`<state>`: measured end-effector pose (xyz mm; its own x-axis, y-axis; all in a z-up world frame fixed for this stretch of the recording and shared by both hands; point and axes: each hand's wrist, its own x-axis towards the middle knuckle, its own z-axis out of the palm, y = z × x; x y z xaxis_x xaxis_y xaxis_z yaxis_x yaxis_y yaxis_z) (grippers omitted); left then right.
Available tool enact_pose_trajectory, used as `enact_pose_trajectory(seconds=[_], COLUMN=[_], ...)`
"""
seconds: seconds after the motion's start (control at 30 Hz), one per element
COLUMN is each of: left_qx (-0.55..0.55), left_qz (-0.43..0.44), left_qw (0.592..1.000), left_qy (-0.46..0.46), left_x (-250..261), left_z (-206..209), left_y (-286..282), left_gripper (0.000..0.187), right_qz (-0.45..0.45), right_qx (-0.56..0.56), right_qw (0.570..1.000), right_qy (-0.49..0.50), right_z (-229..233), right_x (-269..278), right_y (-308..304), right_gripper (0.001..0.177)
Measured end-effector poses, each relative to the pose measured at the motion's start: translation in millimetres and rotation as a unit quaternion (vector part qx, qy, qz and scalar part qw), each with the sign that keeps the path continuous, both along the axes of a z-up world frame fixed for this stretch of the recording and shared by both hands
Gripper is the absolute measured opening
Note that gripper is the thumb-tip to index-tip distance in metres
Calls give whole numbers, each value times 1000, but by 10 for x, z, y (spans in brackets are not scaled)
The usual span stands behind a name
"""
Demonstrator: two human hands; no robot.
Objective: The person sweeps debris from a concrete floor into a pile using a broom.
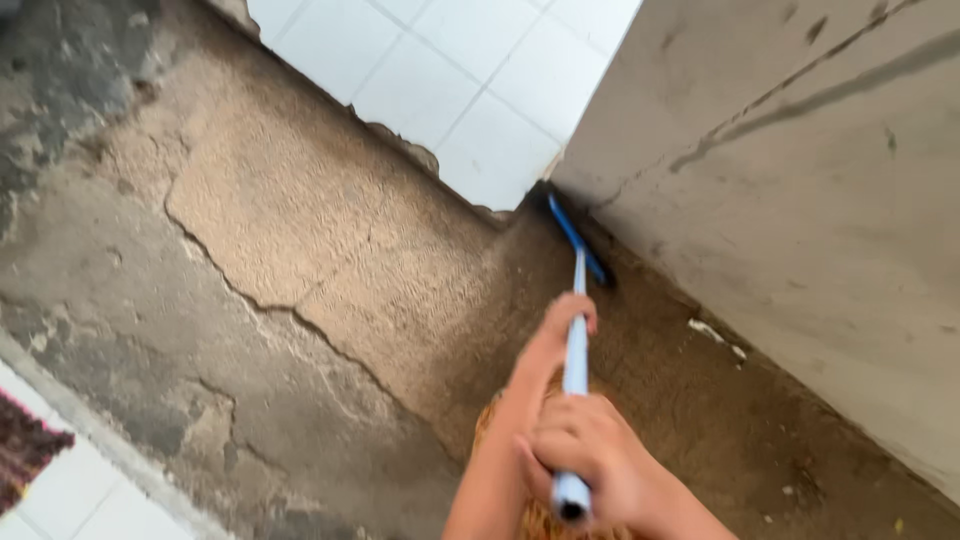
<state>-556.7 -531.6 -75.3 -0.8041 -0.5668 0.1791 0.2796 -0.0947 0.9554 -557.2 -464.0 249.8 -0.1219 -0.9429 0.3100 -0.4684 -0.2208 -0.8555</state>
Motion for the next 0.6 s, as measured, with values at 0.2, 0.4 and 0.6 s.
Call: enact_pose_trajectory(seconds=[0.2, 0.4, 0.6], left_qx=[-240, 434, -36], left_qz=[0, -79, -28], left_qw=[967, 879, 992], left_qy=[-80, -179, -115], left_x=[50, 92, 286], left_z=[228, -643, -21], left_y=[-31, -365, 94], left_gripper=[17, 26, 15], right_qz=[-83, -8, 59], right_qx=[25, 34, 90], right_qw=[996, 999, 990], right_qy=[7, -37, -96], right_z=[289, -373, 247], right_x=[192, 137, -38], right_y=[132, -249, 359], right_gripper=[32, 38, 30])
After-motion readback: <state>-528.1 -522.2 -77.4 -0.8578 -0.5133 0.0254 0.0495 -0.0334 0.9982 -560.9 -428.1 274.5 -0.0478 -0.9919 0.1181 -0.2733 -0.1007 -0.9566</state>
